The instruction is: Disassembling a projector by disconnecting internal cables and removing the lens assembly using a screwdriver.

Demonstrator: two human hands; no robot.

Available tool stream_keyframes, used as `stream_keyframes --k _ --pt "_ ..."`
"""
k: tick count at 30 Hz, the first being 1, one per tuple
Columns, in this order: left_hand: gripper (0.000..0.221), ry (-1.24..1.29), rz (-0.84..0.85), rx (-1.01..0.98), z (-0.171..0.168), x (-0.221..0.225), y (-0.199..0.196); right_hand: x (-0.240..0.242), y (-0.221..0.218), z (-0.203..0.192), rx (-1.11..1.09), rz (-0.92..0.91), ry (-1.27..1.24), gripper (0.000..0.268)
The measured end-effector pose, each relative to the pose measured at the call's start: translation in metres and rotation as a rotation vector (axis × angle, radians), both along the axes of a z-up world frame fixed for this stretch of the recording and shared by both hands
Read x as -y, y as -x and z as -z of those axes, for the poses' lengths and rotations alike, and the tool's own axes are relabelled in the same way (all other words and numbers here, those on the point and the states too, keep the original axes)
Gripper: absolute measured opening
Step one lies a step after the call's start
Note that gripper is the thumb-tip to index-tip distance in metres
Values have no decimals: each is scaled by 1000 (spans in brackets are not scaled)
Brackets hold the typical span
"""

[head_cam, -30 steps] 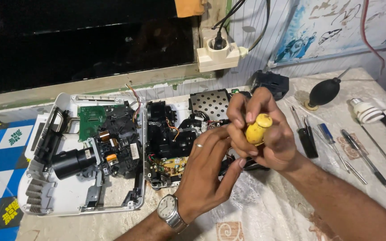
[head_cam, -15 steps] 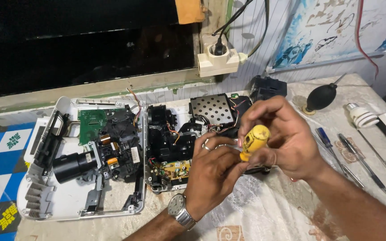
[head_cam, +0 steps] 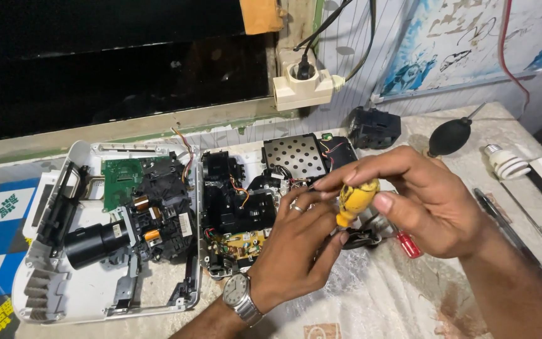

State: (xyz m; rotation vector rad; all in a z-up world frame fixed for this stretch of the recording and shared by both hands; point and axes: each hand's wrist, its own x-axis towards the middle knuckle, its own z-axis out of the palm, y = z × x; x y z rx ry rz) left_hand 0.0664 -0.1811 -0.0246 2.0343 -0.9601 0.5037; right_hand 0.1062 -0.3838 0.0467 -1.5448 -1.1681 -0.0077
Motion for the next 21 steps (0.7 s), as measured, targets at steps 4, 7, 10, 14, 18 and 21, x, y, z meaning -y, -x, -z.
stream_keyframes --k 4,7,10,14,18,21 --pt "20 2 11 -36 6 0 -5 -1 -10 5 146 75 5 34" --pt "19 62 -126 3 8 3 -6 -6 -1 0 215 161 1 38" --pt "25 87 -164 -6 6 6 -4 -8 9 0 156 267 -57 40" --pt "24 13 -63 -101 2 3 -3 -5 15 -9 -25 128 8 35" --pt "18 25 -6 -73 5 4 -4 -3 5 -12 -107 47 92 77" --pt "13 85 -71 -53 17 5 -7 0 -7 -17 -129 81 396 76"
